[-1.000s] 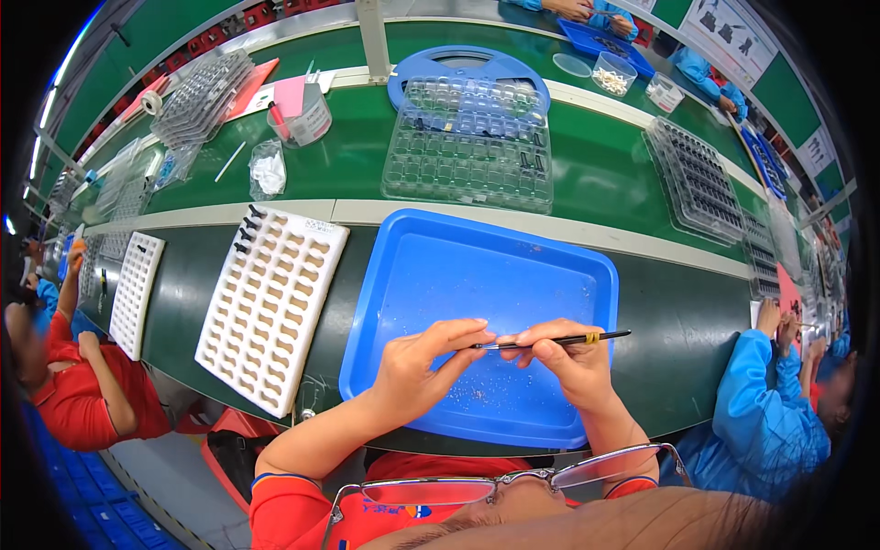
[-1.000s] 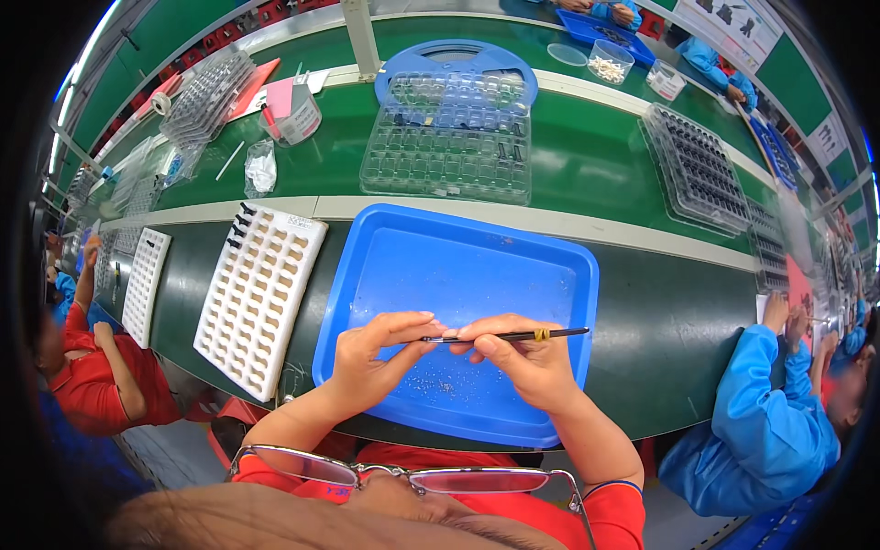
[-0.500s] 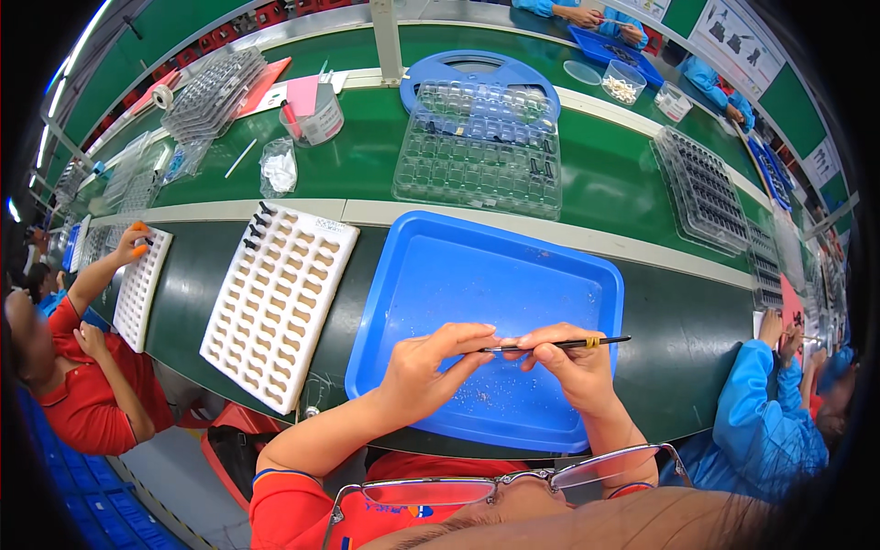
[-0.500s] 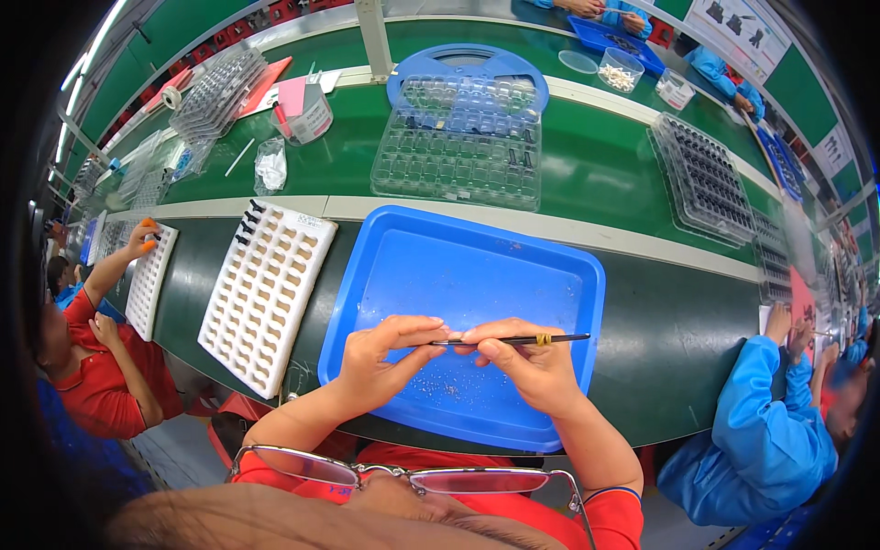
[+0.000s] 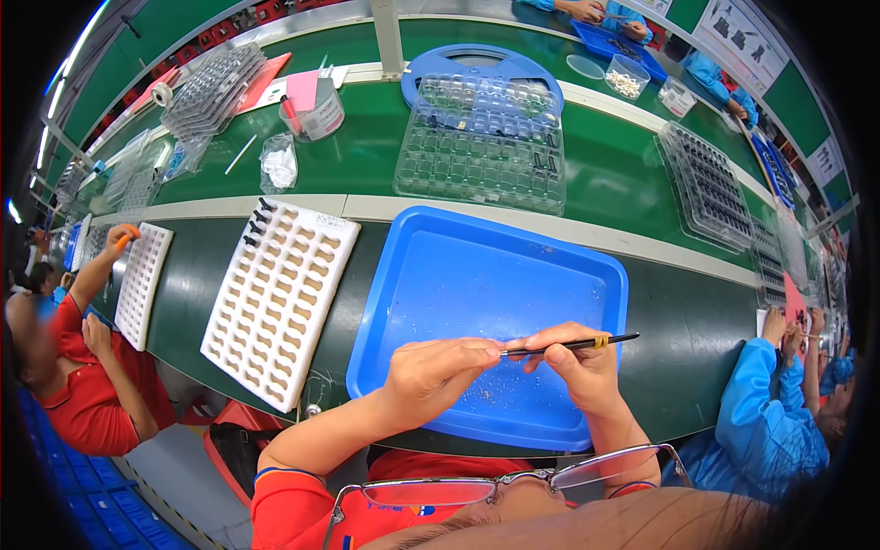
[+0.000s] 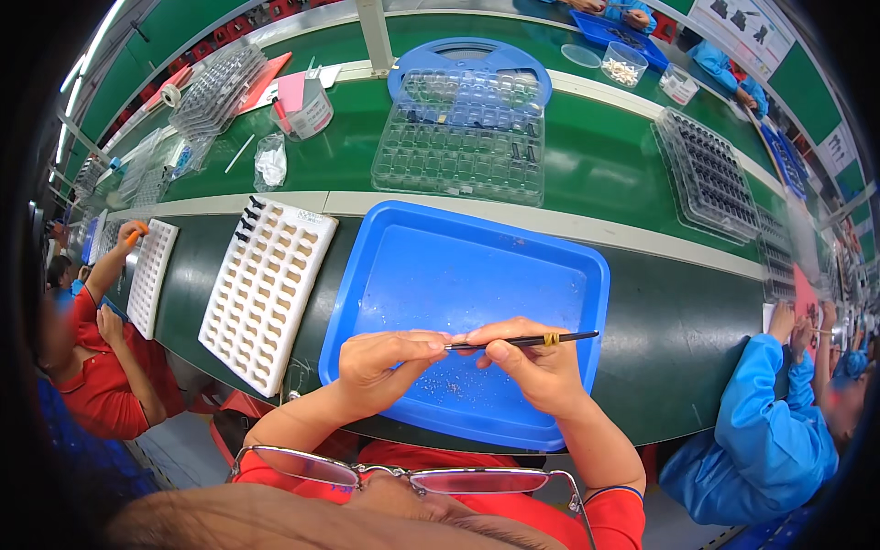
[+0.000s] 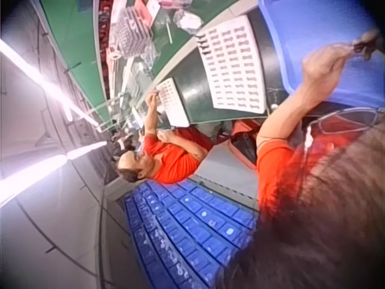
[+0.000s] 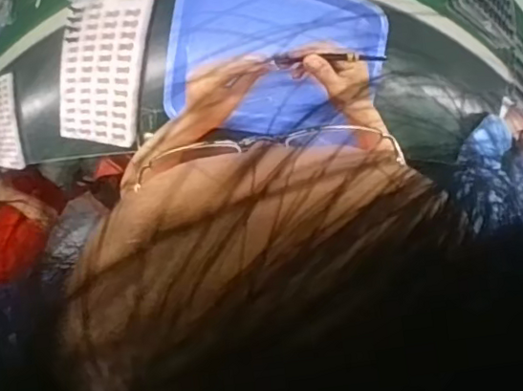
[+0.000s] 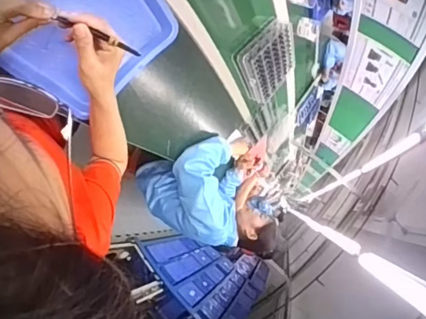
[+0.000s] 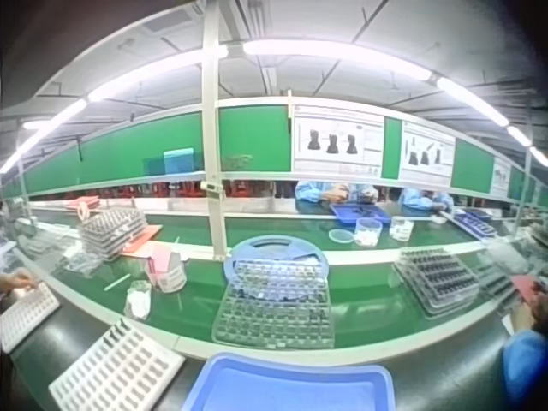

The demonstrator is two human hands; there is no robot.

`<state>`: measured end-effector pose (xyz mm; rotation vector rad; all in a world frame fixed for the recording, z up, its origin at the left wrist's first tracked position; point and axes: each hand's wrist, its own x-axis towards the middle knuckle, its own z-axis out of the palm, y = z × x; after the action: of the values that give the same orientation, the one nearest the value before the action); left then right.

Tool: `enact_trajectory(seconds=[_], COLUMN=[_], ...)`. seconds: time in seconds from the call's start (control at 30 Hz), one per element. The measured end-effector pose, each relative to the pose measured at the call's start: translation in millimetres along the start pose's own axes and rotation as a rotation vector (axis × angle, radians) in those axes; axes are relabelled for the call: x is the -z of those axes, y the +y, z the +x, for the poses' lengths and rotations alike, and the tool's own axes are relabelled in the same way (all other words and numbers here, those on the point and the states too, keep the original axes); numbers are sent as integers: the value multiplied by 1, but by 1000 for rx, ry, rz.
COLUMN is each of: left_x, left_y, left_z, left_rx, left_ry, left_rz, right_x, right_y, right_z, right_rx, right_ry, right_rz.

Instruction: Assembling small electronic components at a factory workbench using a pick-up tool.

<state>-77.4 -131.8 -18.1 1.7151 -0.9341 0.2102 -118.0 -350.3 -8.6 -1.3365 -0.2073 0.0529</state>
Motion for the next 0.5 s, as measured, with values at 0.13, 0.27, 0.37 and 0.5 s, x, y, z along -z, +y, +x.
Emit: enact_trajectory(seconds=[0.13, 0.27, 0.37, 0.5], left_x=[0, 3, 1, 1], left_y=[-1, -1, 0, 4], left_z=[1, 3, 2, 5], left_rx=[53, 36, 66, 46], left_ry=[51, 17, 46, 56], left_rz=[-15, 4, 22, 108], right_x=[1, 3, 3, 5], right_y=[0, -1, -1, -2], right_z=[0, 1, 2, 3], right_rx=[56, 76, 62, 43], right_ry=[58, 100, 116, 124], right_rz=[-18, -30, -25, -36])
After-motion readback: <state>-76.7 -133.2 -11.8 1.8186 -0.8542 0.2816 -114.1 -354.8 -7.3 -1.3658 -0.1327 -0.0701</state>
